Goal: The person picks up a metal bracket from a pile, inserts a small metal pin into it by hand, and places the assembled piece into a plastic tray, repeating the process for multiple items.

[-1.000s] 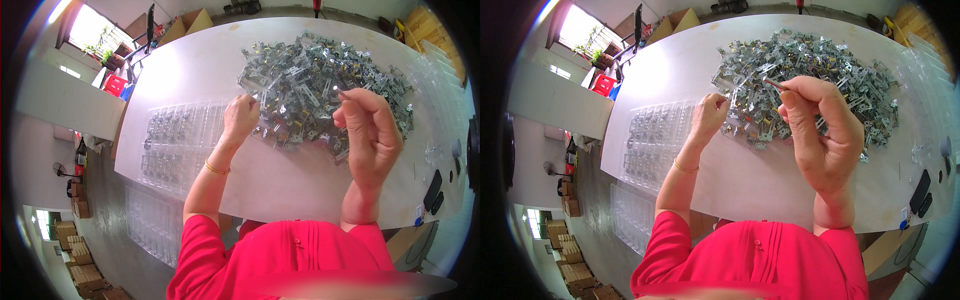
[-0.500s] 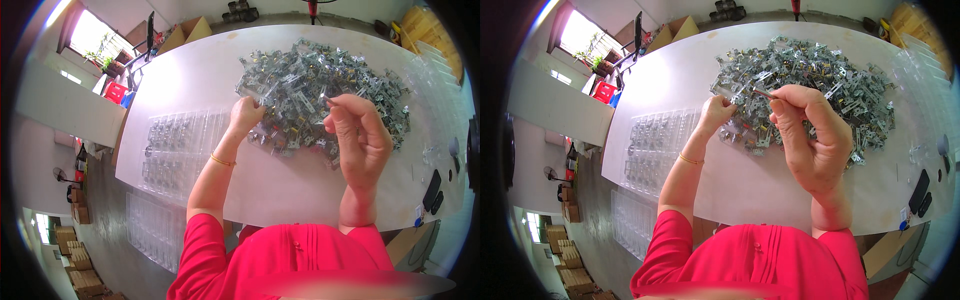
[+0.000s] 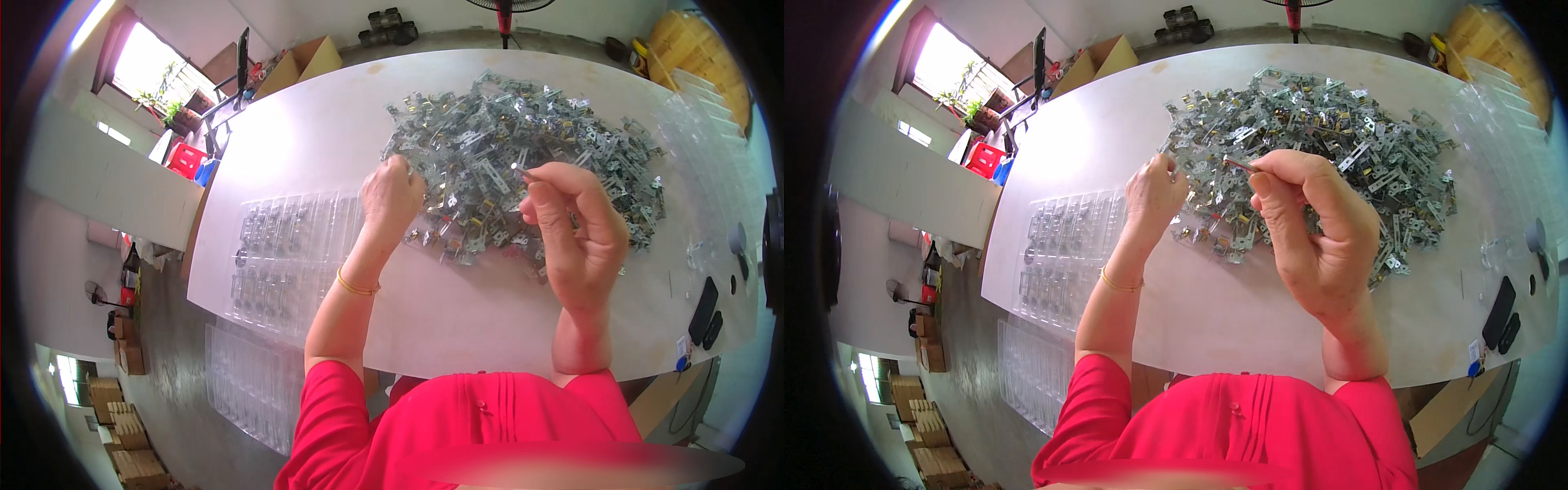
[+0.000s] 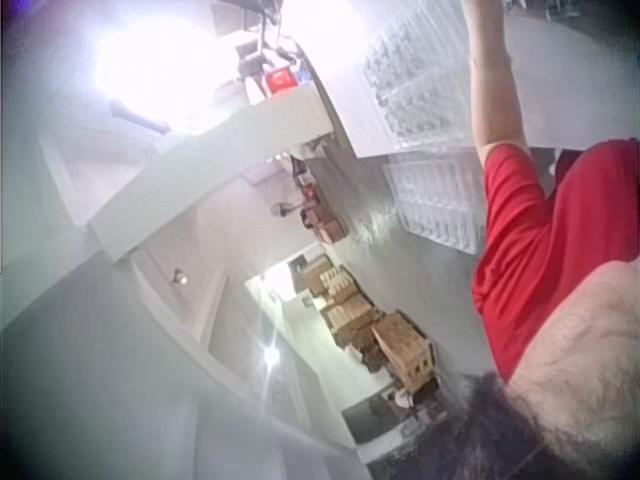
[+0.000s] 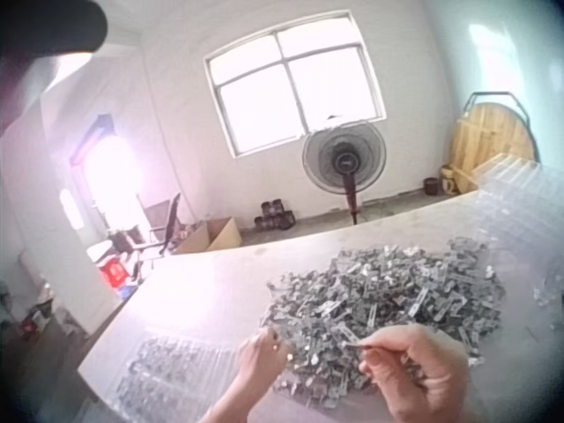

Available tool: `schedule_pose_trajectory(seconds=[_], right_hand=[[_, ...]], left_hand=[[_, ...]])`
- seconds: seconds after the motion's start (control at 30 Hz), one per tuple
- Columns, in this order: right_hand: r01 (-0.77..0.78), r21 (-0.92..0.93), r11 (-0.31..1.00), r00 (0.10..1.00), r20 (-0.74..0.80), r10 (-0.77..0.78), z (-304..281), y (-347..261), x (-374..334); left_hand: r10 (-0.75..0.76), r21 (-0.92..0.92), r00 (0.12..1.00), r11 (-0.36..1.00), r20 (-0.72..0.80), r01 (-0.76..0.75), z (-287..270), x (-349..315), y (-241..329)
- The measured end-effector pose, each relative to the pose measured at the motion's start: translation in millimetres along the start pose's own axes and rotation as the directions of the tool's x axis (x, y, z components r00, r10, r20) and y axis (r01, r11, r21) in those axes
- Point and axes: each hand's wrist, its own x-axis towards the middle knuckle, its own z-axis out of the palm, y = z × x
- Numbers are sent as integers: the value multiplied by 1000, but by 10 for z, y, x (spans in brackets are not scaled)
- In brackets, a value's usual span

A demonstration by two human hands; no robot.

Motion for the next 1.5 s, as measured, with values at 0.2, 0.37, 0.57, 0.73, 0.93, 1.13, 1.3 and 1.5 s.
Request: schedule_pose_trajectory(seconds=[0.2, 0.37, 0.57, 0.73, 0.93, 1.13, 1.3, 1.5], right_hand=[[-1, -21, 1000, 1000, 15, 2, -14, -5, -4], [6, -56, 998, 999, 39, -3, -22, -10, 5], [-7, -42, 999, 999, 40, 9, -21, -34, 4], [-20, -41, 999, 999, 41, 22, -28, 38, 19], [-29, -67, 997, 996, 78, 34, 14, 62, 34], [-61, -131, 990, 993, 90, 73, 81, 218, 28], [-72, -266, 961, 993, 73, 95, 102, 306, 29], [-113, -333, 936, 988, 63, 141, 143, 354, 26]], left_hand=[[246, 153, 936, 965, -251, -212, -122, -98, 58], [417, 274, 887, 893, -200, -358, -178, -148, 115], [470, 401, 847, 846, -247, -352, -109, -144, 24], [199, -159, 966, 961, -165, -225, -226, -194, 177], [131, -936, 951, 258, 280, 240, -103, -211, 114], [264, -893, 885, -141, 383, 428, -49, -268, 366], [270, -896, 887, -141, 375, 422, -39, -221, 448], [204, -817, 851, -242, 484, 523, -59, -246, 493]])
